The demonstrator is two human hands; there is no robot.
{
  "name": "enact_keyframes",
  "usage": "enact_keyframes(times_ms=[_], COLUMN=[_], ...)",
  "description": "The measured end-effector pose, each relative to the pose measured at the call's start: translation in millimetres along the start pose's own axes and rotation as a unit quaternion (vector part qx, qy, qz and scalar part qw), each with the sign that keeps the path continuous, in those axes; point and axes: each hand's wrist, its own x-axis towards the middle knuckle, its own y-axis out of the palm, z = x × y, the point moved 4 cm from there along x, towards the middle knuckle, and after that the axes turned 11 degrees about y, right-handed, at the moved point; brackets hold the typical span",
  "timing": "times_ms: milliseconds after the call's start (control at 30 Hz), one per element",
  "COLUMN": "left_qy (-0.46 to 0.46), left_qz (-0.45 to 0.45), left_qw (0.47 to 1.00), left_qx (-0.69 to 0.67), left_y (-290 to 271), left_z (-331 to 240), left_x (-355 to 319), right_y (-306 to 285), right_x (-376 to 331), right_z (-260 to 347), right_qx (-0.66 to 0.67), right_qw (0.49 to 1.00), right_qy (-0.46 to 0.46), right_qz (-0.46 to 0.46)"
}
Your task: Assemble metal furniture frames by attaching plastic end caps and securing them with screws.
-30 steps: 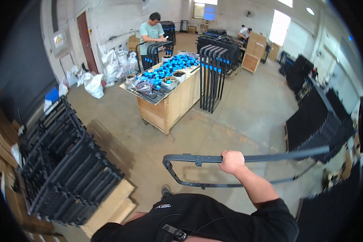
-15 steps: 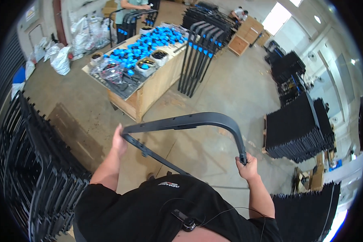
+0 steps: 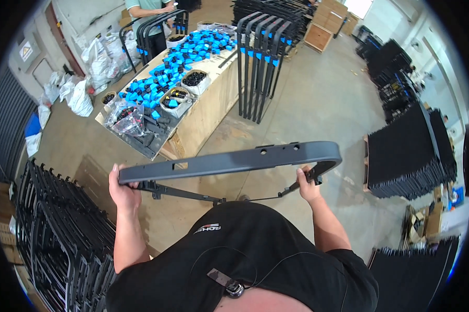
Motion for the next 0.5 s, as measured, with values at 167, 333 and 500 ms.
enact_keyframes(times_ms=[167, 333, 500], left_qy=[0.103, 0.160, 0.151], left_qz=[-0.072, -0.136, -0.149], left_qw=[0.990, 0.973, 0.972], left_qx=[0.059, 0.096, 0.105], left_y=[23.4, 54.4, 63.2], left_z=[21.7, 37.8, 50.4], left_x=[-7.8, -8.6, 16.8], right_y=[34.9, 102.7, 177.4], right_x=[141.0, 274.7, 347.2], right_z=[2.8, 44.3, 60.4], right_qx=[-0.086, -0.129, -0.090], right_qw=[0.984, 0.962, 0.945], right_qy=[-0.107, -0.122, -0.173], right_qz=[0.110, 0.208, 0.262])
